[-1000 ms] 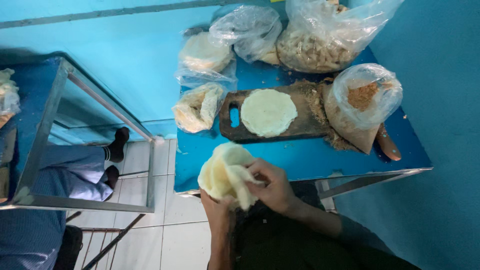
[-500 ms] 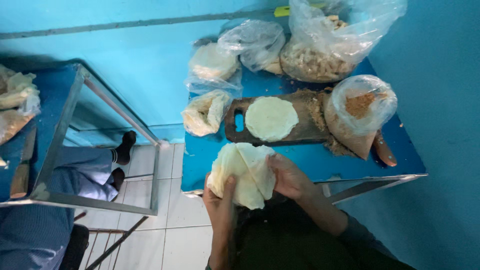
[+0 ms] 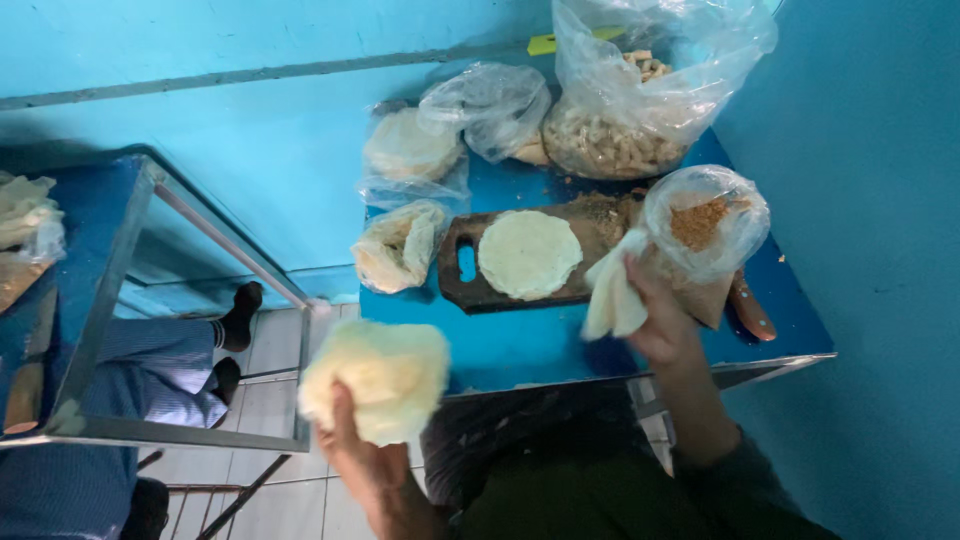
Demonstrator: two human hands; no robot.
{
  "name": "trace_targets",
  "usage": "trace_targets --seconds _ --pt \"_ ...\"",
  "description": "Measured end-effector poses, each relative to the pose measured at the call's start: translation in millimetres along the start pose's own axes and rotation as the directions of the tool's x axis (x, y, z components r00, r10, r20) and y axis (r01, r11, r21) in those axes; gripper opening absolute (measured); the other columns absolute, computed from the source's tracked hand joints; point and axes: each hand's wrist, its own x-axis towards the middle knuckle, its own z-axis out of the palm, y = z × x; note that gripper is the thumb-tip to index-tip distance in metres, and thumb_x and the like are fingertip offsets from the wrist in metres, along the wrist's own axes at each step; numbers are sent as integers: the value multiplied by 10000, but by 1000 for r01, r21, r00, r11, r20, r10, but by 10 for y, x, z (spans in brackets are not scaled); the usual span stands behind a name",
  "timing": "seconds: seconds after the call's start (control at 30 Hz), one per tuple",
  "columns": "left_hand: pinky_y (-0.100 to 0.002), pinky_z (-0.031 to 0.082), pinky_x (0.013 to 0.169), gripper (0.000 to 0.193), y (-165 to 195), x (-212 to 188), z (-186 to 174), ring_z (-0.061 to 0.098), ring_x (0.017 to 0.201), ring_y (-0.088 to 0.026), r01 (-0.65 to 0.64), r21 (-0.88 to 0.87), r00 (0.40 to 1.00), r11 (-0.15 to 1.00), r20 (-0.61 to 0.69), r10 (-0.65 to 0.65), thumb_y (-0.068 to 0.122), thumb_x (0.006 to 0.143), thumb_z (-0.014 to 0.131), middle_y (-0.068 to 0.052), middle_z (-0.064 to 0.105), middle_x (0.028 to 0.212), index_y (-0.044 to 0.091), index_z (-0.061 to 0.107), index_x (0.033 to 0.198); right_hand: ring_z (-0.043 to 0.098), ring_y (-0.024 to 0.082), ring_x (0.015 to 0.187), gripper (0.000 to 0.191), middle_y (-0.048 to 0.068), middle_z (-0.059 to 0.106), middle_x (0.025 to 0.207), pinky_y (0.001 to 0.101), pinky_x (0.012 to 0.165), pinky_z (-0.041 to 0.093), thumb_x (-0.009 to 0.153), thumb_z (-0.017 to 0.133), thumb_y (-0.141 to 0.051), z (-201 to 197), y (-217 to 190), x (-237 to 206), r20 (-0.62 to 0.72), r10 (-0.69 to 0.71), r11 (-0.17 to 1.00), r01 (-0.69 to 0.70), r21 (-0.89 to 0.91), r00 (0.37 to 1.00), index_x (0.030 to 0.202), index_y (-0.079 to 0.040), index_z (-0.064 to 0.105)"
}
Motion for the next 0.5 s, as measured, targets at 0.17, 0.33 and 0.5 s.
trace_targets --seconds 0.17,0.33,0.5 --pt "-485 635 907 424 90 151 -189 714 1088 -295 -140 83 978 987 -146 151 123 1016 668 -189 662 1285 -21 529 1391 695 168 1026 252 34 693 1139 359 906 591 1035 677 -130 353 -414 482 80 -331 906 340 -251 940 1278 -88 624" --pt "-471 627 875 440 36 152 -205 714 1059 -291 -85 76 993 993 -75 91 135 1005 658 -181 670 1260 -27 522 1390 715 207 1014 213 85 743 1130 353 917 577 979 705 -54 786 -280 863 625 -448 103 731 -674 639 1191 -67 723" --pt "-454 621 868 436 41 155 -211 718 1044 -293 0 107 1000 994 9 -1 126 990 647 -192 673 1240 -43 526 1373 723 291 1054 295 93 755 1145 421 885 563 839 707 -132 697 160 695 835 61 -583 698 -415 547 1128 -123 764"
